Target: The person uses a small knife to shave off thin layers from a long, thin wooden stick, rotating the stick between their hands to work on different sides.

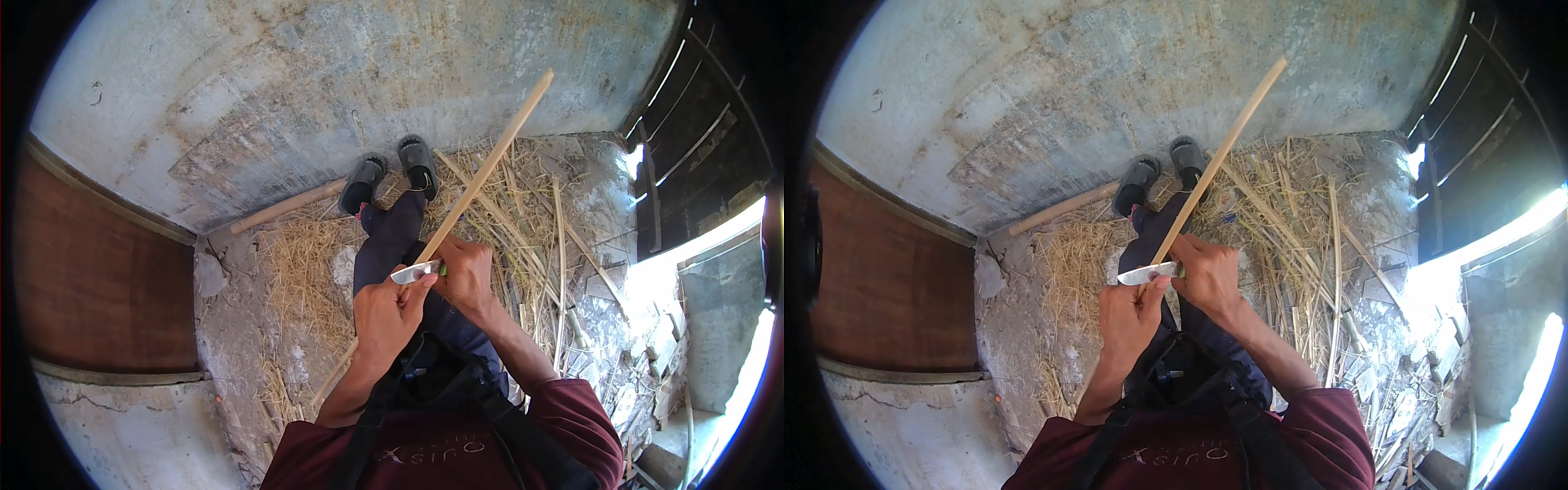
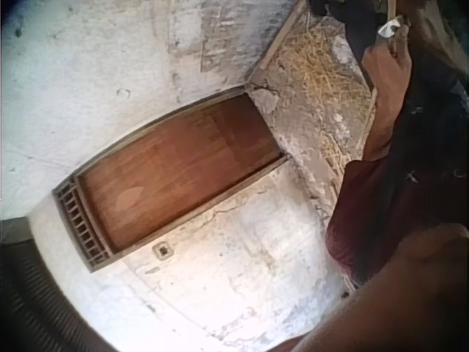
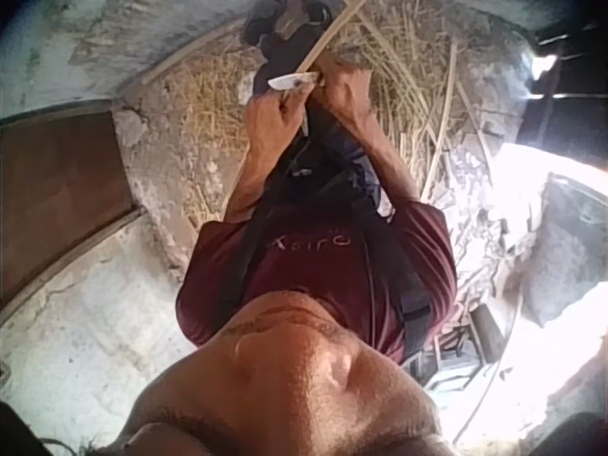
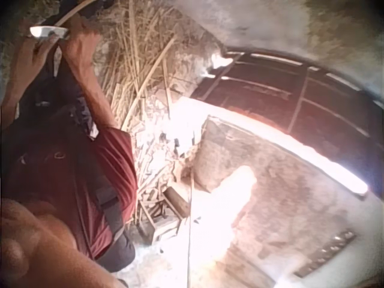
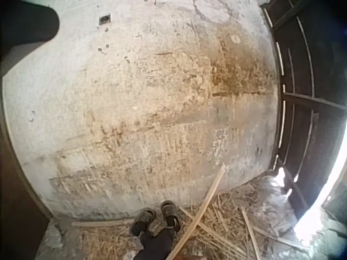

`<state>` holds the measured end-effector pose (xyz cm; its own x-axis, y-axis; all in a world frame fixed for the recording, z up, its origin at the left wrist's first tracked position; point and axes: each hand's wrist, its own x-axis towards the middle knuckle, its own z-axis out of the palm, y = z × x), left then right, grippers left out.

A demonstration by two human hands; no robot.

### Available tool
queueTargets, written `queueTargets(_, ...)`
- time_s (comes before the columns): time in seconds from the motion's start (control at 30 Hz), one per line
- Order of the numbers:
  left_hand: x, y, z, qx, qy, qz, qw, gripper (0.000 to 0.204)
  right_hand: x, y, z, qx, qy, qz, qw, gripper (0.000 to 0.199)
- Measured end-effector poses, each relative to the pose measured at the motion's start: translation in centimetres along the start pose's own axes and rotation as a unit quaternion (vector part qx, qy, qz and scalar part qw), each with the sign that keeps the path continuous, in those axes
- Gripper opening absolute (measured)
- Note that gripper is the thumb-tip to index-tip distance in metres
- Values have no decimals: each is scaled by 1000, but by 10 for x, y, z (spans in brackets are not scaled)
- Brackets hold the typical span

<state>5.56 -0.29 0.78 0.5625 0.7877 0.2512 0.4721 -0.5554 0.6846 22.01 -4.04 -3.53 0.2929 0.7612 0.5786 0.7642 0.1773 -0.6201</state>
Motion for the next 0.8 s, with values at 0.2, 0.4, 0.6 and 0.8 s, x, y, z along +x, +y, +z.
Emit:
queueTargets(0.2, -9, 4, 2, -75, -44, 33, 996, 32, 2, 10, 1, 0, -6, 1, 1000, 27)
queueTargets(0.4, -9, -4, 3, -5, -23, 55, 998, 22, 10, 4, -5, -1, -35, 17, 999, 24)
queueTargets(0.6, -23, 0, -4, 45, -40, 13, 998, 16, 37, 41, -14, -44, 54, 51, 996, 12)
queueTargets(0.8, -13, -2, -11, -14, -74, -8, 997, 18, 29, 31, -15, -21, 14, 29, 999, 16)
